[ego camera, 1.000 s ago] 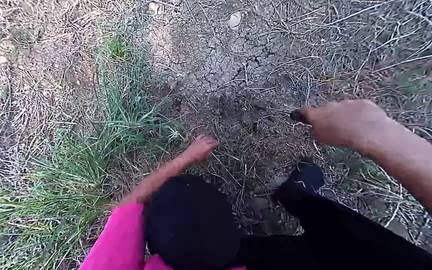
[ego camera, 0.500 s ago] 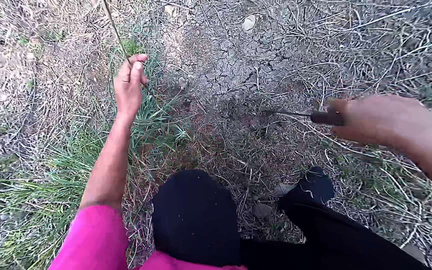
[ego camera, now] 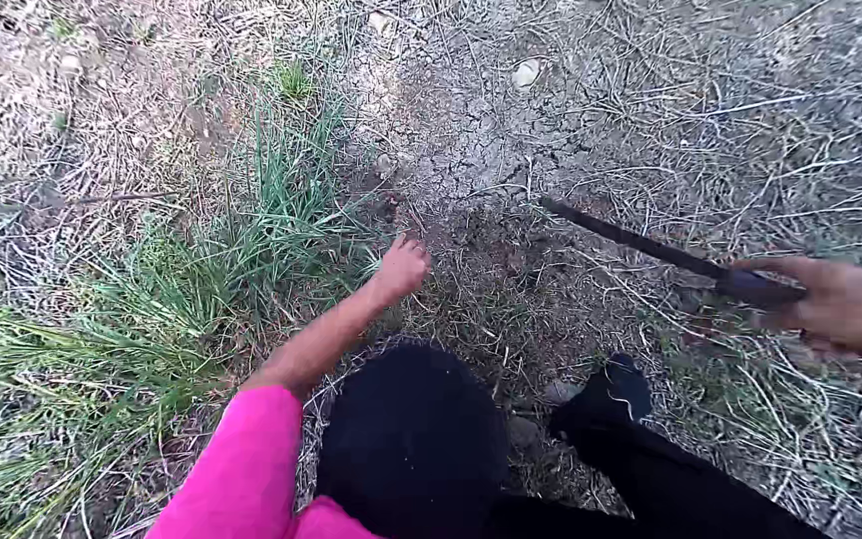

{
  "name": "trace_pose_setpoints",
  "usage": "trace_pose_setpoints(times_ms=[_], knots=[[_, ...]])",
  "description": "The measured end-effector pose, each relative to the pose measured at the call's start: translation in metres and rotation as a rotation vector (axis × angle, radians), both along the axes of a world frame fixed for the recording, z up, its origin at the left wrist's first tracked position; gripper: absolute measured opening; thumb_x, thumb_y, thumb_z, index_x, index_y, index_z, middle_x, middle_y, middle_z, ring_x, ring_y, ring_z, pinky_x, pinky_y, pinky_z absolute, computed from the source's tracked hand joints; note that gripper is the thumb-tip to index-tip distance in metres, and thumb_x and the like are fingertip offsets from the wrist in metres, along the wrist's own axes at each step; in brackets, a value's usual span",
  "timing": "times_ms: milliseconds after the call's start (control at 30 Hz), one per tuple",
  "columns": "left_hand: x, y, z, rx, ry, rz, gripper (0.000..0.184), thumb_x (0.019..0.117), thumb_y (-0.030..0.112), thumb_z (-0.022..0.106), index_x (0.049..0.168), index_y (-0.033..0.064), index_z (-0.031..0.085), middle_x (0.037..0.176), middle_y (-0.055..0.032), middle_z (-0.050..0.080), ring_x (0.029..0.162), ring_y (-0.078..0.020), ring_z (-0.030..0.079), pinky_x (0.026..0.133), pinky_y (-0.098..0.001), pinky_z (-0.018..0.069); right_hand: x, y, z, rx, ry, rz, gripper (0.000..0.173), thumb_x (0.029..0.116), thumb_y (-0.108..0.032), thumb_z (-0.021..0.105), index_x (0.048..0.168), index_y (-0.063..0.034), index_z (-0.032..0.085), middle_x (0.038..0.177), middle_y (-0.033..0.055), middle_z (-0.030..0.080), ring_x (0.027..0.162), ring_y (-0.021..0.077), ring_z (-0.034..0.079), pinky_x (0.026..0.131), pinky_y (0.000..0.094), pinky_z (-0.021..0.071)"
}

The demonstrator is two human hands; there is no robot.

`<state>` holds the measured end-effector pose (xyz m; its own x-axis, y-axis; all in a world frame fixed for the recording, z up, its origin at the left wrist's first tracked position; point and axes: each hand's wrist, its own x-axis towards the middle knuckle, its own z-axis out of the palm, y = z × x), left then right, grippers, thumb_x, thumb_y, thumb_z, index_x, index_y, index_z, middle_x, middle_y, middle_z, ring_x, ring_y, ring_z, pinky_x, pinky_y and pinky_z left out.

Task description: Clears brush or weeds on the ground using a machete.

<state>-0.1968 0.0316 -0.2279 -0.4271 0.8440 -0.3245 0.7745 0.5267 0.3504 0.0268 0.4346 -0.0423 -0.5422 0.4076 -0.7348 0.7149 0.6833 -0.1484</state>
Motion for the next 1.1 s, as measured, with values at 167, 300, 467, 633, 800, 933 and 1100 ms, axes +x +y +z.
trace_pose_setpoints(times_ms=[167,300,467,633,800,933,1100], knots=[[-0.008,-0.012,-0.091,-0.299,-0.059,0.052,0.047,0.1038,0.020,0.058,0.145,-0.0017,0.053,0.148,-0.0261,0.053,0.147,-0.0457,0.038,0.124,-0.0687,0.0052,-0.008,-0.073,0.027,-0.253,0.554,-0.403,0.044,0.1093,-0.024,0.049,0.152,-0.0233,0.038,0.077,0.0031,0.056,0.048,0.0105,0.055,0.043,0.0296,0.0517],[-0.030,-0.056,-0.080,-0.453,-0.089,0.128,0.043,0.1068,0.028,0.053,0.136,-0.0029,0.060,0.129,-0.0281,0.065,0.133,-0.0460,0.053,0.121,-0.0639,0.0218,-0.028,-0.160,-0.021,-0.500,0.675,-0.484,0.044,0.1034,-0.007,0.050,0.143,-0.0124,0.031,0.072,0.0038,0.058,0.053,0.0167,0.065,0.053,0.0367,0.0614],[0.009,-0.075,-0.052,-0.450,-0.147,0.314,0.043,0.1100,0.029,0.045,0.135,-0.0031,0.058,0.122,-0.0293,0.067,0.122,-0.0458,0.061,0.115,-0.0605,0.0341,0.011,-0.242,-0.112,-0.612,0.245,-0.370,0.060,0.0942,-0.004,0.052,0.151,-0.0011,0.032,0.081,0.0047,0.058,0.058,0.0108,0.060,0.056,0.0297,0.0548],[0.048,-0.081,-0.048,-0.396,-0.205,0.511,0.040,0.1108,0.025,0.042,0.137,-0.0016,0.057,0.121,-0.0276,0.068,0.119,-0.0447,0.063,0.112,-0.0607,0.0376,0.013,-0.230,-0.108,-0.456,-0.318,0.002,0.054,0.1018,-0.012,0.057,0.153,-0.0069,0.041,0.110,0.0246,0.064,0.086,0.0329,0.064,0.081,0.0532,0.0524],[0.062,-0.072,-0.040,-0.388,-0.265,0.568,0.036,0.1073,0.014,0.046,0.138,-0.0029,0.054,0.122,-0.0272,0.068,0.119,-0.0450,0.063,0.113,-0.0634,0.0355,-0.028,-0.176,-0.063,-0.471,0.175,-0.139,0.034,0.0972,-0.003,0.057,0.131,-0.0007,0.052,0.075,0.0047,0.059,0.053,0.0096,0.056,0.053,0.0275,0.0518],[0.062,-0.070,-0.042,-0.427,-0.253,0.568,0.037,0.1099,0.020,0.040,0.137,-0.0016,0.055,0.123,-0.0260,0.068,0.121,-0.0420,0.063,0.114,-0.0598,0.0364,-0.060,-0.200,-0.051,-0.517,0.768,-0.562,0.016,0.1003,-0.009,0.062,0.112,-0.0097,0.051,0.060,-0.0045,0.053,0.044,0.0093,0.056,0.045,0.0305,0.0572],[0.060,-0.077,-0.039,-0.378,-0.303,0.596,0.034,0.1045,0.016,0.052,0.134,-0.0007,0.057,0.120,-0.0256,0.069,0.117,-0.0426,0.064,0.111,-0.0610,0.0382,0.021,-0.245,-0.109,-0.268,0.204,-0.211,0.035,0.0963,-0.007,0.063,0.125,0.0113,0.055,0.086,0.0218,0.067,0.074,0.0299,0.069,0.074,0.0433,0.0587]])
